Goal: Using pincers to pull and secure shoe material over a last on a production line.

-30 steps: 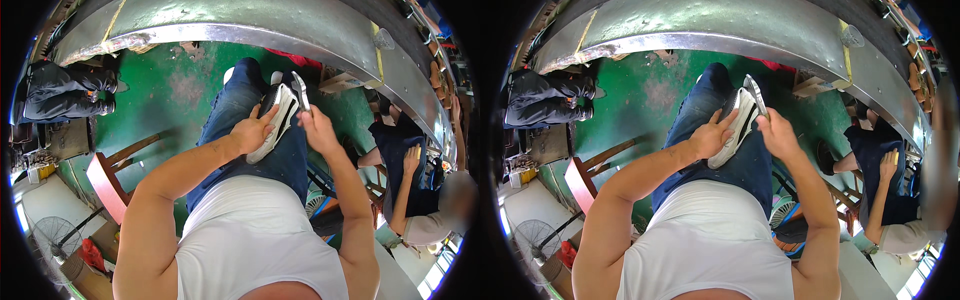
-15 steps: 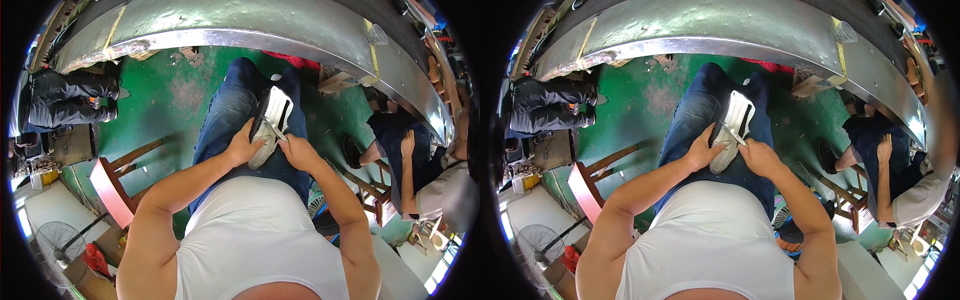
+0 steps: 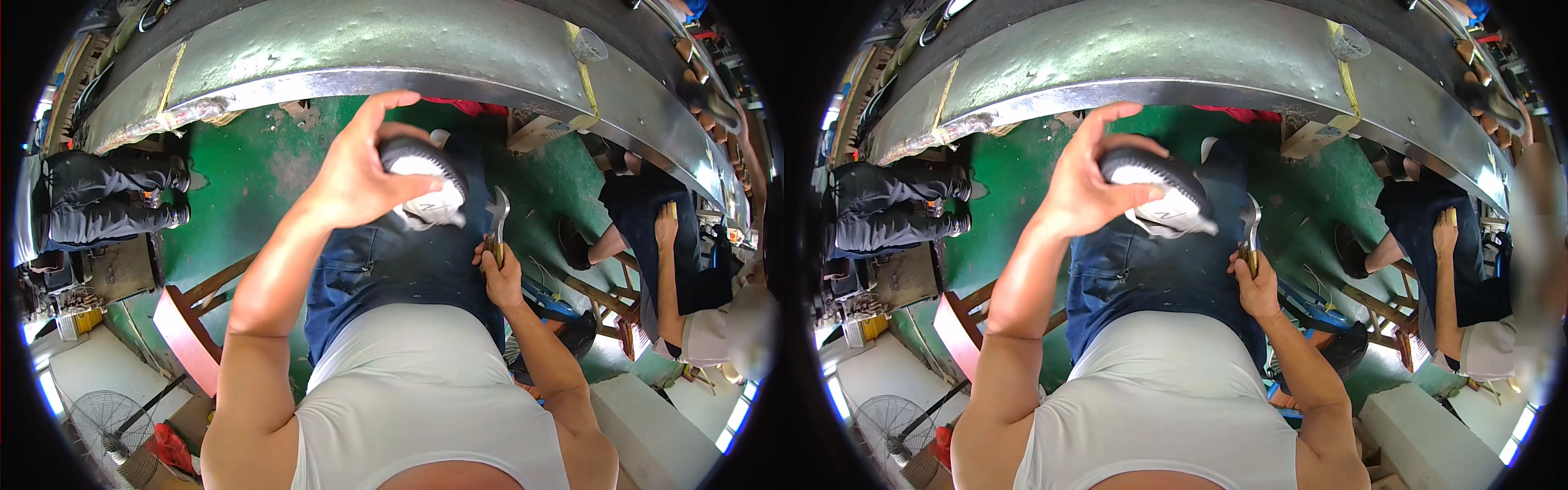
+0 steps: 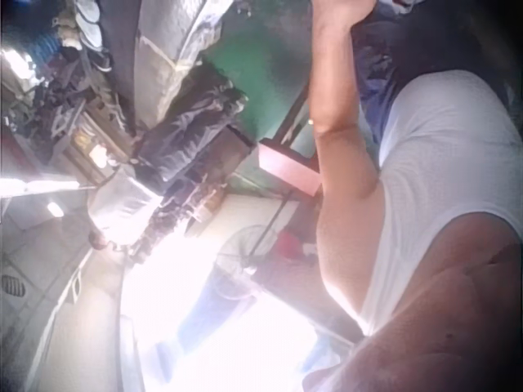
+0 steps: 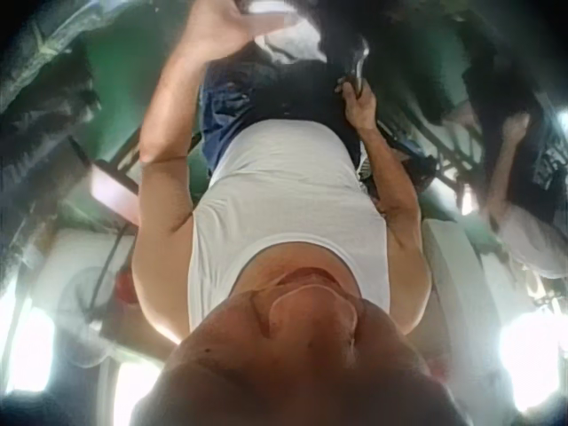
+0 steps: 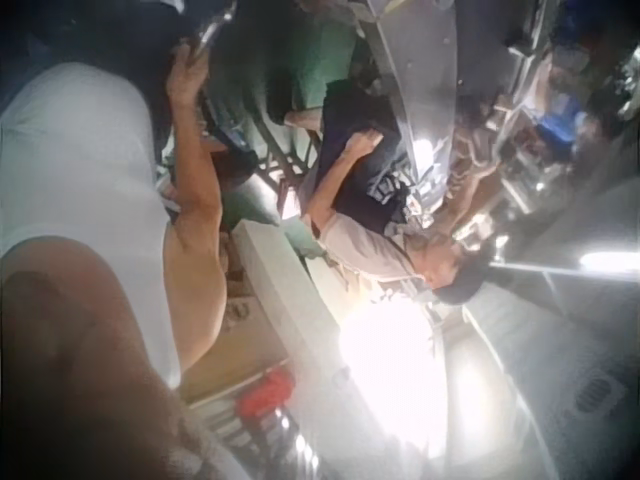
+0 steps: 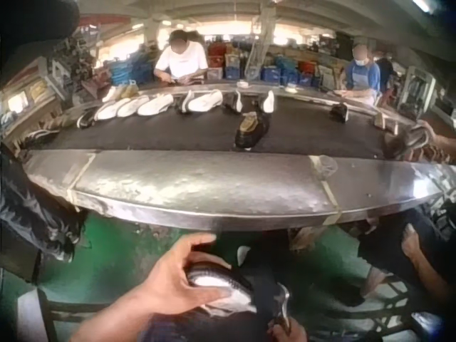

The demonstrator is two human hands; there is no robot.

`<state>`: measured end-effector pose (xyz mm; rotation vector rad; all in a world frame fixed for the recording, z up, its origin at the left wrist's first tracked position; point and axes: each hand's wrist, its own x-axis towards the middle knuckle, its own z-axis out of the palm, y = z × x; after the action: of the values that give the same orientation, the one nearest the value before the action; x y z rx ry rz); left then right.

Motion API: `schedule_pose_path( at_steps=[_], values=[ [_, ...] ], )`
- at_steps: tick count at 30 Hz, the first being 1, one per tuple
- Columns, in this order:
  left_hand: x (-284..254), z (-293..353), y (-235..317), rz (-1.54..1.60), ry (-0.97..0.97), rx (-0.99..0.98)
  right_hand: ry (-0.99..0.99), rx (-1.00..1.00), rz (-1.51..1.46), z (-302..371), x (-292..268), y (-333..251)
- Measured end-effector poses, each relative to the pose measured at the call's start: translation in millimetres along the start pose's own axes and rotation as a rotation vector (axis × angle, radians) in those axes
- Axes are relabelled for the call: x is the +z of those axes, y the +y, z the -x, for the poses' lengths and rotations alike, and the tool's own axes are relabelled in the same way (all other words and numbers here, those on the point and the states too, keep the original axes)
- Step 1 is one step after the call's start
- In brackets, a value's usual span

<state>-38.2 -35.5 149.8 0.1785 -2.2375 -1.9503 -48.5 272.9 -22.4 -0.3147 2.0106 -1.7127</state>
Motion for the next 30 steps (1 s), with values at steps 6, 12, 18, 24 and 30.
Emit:
schedule_pose_path(
  at_steps=[6, 12, 18, 24, 30],
  values=[
    [13.4, -54.3, -55.3, 0.098, -0.049, -0.123, -0.113, 0.082, 0.209, -8.5, -20.9, -28.3],
    [73.4, -10.9, -215.0, 0.442, 0.159, -0.884, -0.453, 0.135, 0.520, -29.5, -32.8, -78.6],
    [87.0, 48.0, -182.4, 0.367, 0.149, -0.606, -0.550, -0.260, 0.802, -47.8, -23.7, -86.0],
    [83.1, 65.2, -187.5, 0.283, 0.095, -0.527, -0.831, 0.141, 1.057, -80.7, 3.9, -133.1],
    [73.2, 45.8, -183.7, 0.550, 0.088, -0.706, -0.387, 0.256, 0.496, -29.7, 40.8, -36.2]
  ],
)
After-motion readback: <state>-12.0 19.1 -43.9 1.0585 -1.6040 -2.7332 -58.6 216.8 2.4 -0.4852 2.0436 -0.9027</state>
